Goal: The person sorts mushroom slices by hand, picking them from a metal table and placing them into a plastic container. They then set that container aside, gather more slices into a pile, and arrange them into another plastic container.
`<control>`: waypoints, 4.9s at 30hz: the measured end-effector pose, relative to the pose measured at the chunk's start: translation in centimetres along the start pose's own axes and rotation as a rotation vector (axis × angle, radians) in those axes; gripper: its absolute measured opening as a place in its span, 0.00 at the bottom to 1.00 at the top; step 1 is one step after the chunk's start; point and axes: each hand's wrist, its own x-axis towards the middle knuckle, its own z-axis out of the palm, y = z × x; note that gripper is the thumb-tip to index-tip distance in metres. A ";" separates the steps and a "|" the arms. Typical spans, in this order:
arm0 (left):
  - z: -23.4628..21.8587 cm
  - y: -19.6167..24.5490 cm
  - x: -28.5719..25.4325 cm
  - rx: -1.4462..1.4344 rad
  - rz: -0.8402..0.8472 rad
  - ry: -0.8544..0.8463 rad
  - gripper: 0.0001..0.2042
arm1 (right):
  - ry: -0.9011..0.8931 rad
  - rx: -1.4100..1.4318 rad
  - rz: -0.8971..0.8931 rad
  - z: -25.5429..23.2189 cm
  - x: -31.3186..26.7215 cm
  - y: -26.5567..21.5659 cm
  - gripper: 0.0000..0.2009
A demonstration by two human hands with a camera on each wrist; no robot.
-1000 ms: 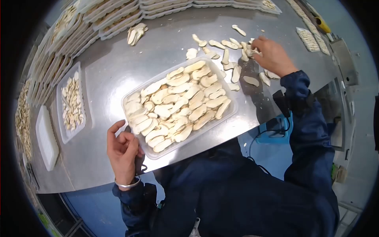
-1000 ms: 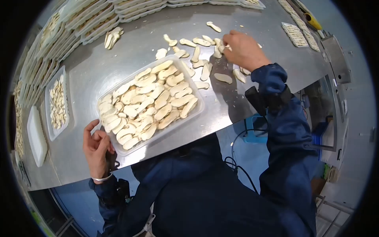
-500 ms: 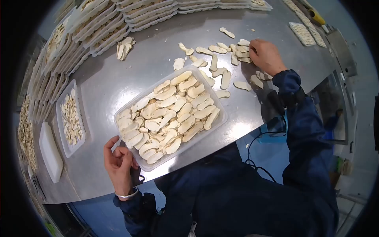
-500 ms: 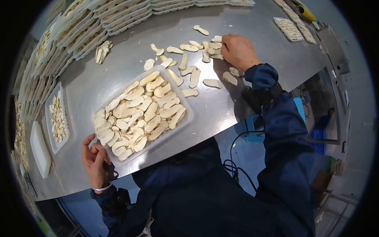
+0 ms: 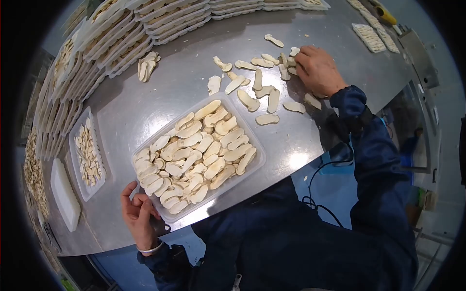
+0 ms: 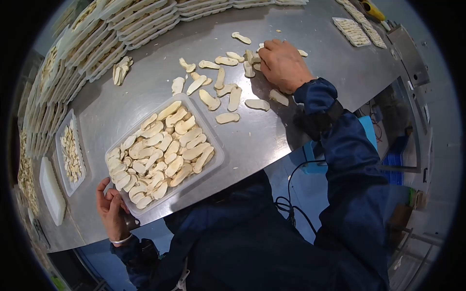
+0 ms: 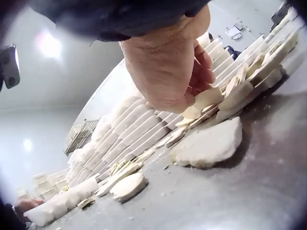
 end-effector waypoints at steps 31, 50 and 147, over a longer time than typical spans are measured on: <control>0.3 0.1 -0.4 -0.067 0.009 -0.011 0.25 | -0.279 0.039 0.162 1.7 8.3 -3.0 0.12; 0.4 0.2 -0.2 -0.039 0.012 -0.009 0.25 | -0.362 0.082 0.172 1.4 8.3 -2.3 0.12; -0.9 -0.8 0.3 -0.010 0.061 -0.034 0.25 | -0.099 0.358 0.288 -5.3 -4.5 -10.8 0.04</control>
